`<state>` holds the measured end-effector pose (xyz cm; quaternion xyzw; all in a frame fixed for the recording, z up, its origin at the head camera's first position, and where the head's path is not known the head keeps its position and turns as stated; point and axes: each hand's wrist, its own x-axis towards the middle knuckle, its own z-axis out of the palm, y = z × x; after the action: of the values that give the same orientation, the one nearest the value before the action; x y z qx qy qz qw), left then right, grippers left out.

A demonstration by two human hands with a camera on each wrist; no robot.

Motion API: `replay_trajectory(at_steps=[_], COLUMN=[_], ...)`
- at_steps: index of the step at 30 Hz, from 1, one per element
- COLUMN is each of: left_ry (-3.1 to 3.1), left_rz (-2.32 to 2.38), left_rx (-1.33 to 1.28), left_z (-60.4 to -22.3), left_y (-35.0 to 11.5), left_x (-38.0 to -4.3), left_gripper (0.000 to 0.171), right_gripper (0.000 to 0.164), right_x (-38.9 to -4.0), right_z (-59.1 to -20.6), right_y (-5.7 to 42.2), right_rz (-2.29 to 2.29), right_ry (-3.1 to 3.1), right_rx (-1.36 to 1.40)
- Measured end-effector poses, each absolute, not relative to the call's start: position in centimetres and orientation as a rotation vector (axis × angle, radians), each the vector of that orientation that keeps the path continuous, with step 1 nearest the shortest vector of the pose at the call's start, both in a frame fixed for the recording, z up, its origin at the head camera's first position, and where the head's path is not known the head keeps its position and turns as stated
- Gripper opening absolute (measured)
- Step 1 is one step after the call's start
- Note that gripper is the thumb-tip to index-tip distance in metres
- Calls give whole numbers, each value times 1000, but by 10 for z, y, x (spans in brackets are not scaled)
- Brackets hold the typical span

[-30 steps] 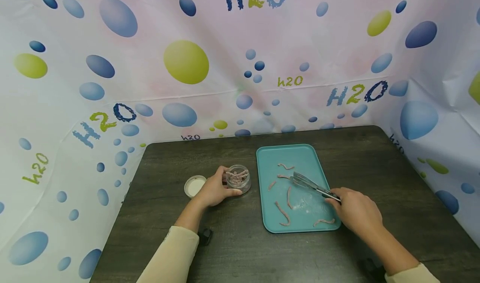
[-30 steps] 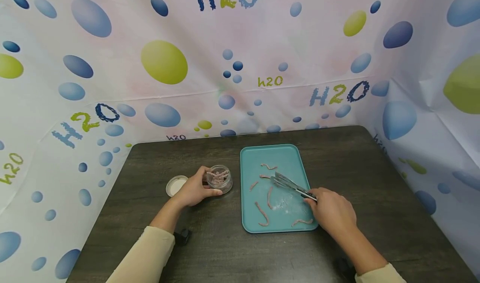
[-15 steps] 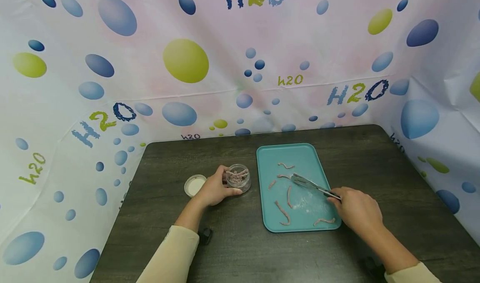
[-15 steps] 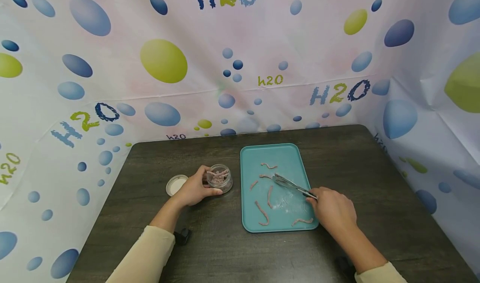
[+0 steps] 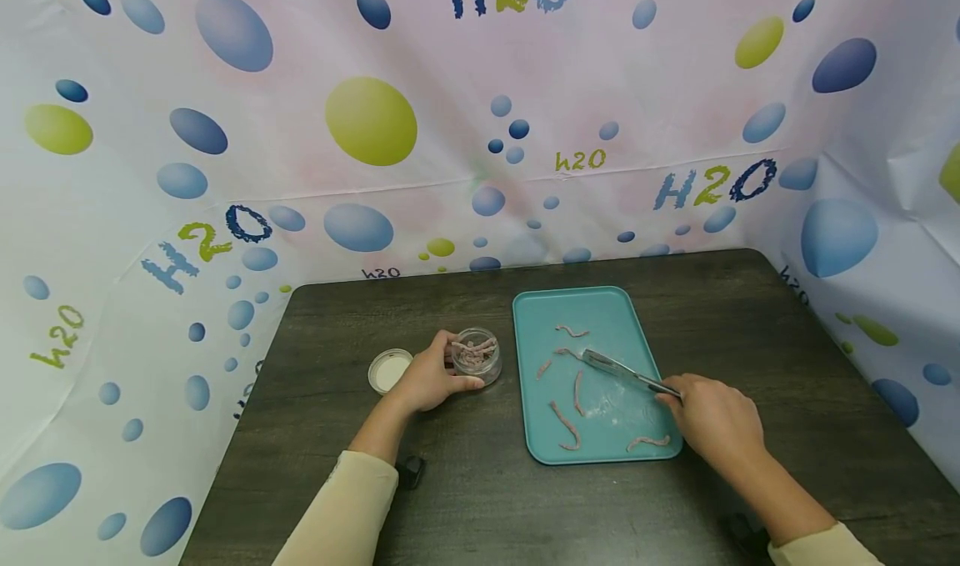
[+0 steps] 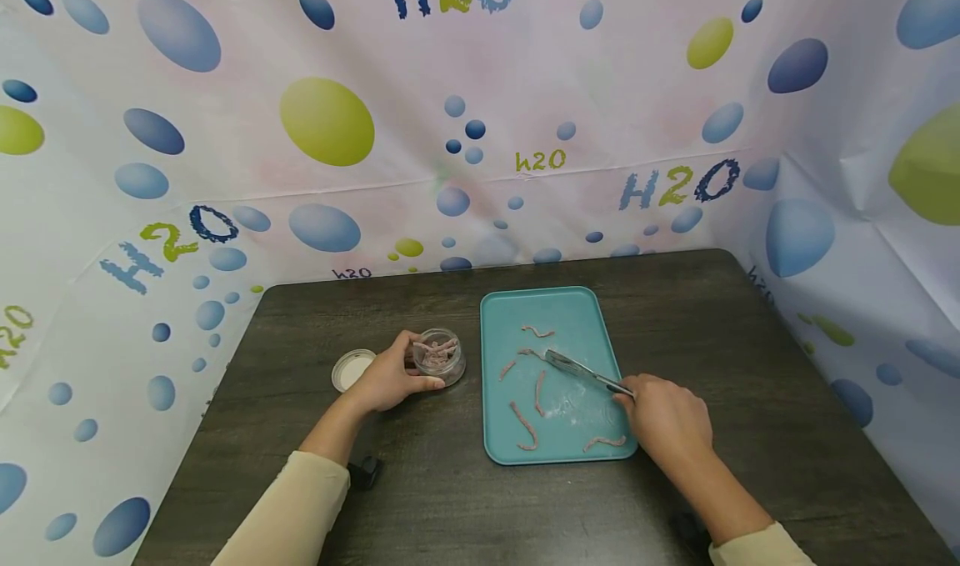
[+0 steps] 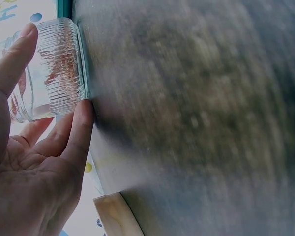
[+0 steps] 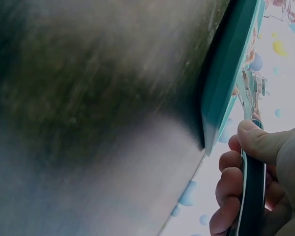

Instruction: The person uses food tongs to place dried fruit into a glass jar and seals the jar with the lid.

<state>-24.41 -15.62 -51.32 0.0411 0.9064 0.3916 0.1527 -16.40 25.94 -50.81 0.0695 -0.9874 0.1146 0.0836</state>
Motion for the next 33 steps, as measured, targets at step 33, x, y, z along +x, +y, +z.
replay_trajectory(at_steps=[33], left_ry=[2617], left_rz=[1093], left_rx=[116], left_z=[-513], left_y=[-156], left_x=[-245], left_gripper=[89], right_gripper=[25], right_x=[-164], right_z=[-498], right_y=[265], right_rz=[357], right_ry=[-2916], right_rx=[193])
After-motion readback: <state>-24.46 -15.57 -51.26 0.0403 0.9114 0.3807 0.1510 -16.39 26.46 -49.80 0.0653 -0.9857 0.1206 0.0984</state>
